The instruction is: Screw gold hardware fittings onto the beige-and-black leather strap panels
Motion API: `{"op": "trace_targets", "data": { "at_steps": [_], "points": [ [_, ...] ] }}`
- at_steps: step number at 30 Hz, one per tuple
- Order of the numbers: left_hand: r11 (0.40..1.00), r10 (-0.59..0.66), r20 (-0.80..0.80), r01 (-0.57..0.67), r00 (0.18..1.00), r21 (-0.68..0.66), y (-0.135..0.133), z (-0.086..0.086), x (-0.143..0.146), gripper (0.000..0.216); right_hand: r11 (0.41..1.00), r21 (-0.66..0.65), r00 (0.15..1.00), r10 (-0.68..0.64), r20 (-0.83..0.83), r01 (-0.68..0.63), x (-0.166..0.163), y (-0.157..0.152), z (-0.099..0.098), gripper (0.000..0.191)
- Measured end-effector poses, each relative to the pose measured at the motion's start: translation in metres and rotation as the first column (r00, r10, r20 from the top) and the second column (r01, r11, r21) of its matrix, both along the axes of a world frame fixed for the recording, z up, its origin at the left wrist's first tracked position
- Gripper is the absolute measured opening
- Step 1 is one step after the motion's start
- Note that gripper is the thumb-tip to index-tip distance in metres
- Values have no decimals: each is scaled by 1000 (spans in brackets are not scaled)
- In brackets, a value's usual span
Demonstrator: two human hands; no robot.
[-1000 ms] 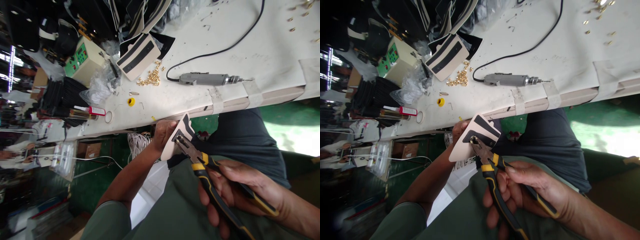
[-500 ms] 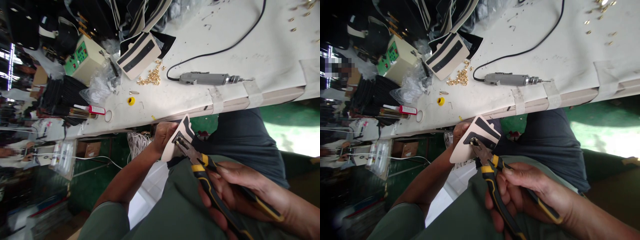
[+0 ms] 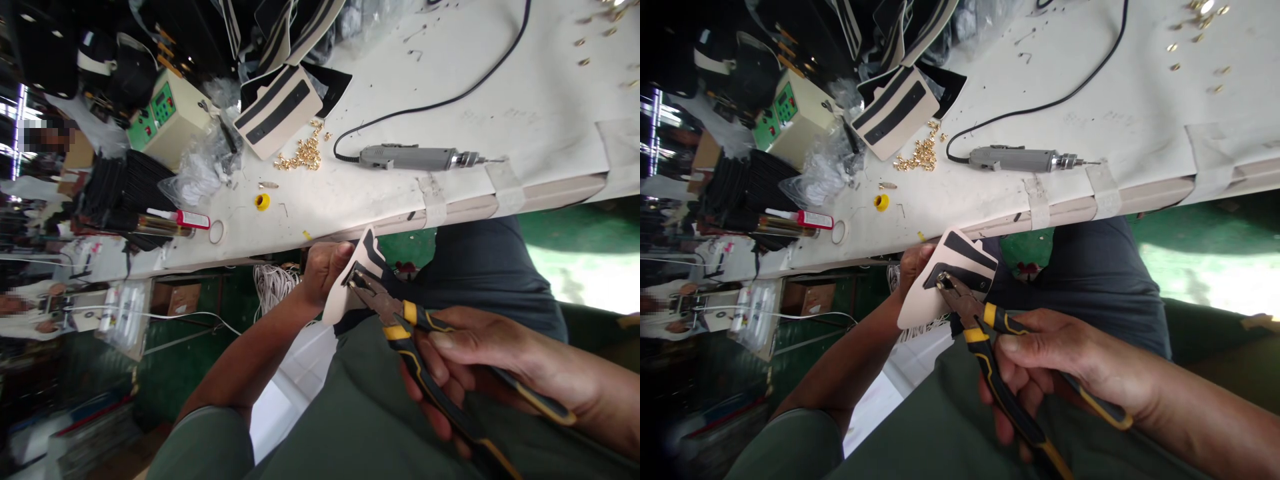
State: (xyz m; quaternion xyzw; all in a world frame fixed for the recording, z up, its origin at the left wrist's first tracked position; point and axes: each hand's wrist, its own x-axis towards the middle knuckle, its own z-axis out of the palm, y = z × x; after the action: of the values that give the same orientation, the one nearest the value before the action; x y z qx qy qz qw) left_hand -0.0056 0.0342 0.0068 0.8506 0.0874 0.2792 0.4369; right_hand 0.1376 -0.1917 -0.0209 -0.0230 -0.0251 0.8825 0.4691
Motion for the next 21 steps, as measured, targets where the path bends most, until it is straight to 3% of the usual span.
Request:
{"op": "trace_targets", "data": {
  "at_steps": [6, 10, 14, 21],
  "points": [
    [1000, -6, -55, 5, 998, -11, -1, -2, -5, 50, 997, 17, 965, 69, 254, -76, 14, 7, 12, 39],
    [999, 28, -81, -31, 996, -32, -2, -3, -8, 53, 988, 48, 868, 106, 484, -147, 26, 14, 22, 45],
    [998, 40, -97, -43, 995, -37, -2, -4, -9, 56, 978, 102, 798, 85, 597, -181, 36, 18, 27, 42],
    [993, 104, -202, -114, 974, -39, -3, -10, -13, 58, 967, 39, 541, 107, 834, -251, 43, 22, 48, 47]
  ]
}}
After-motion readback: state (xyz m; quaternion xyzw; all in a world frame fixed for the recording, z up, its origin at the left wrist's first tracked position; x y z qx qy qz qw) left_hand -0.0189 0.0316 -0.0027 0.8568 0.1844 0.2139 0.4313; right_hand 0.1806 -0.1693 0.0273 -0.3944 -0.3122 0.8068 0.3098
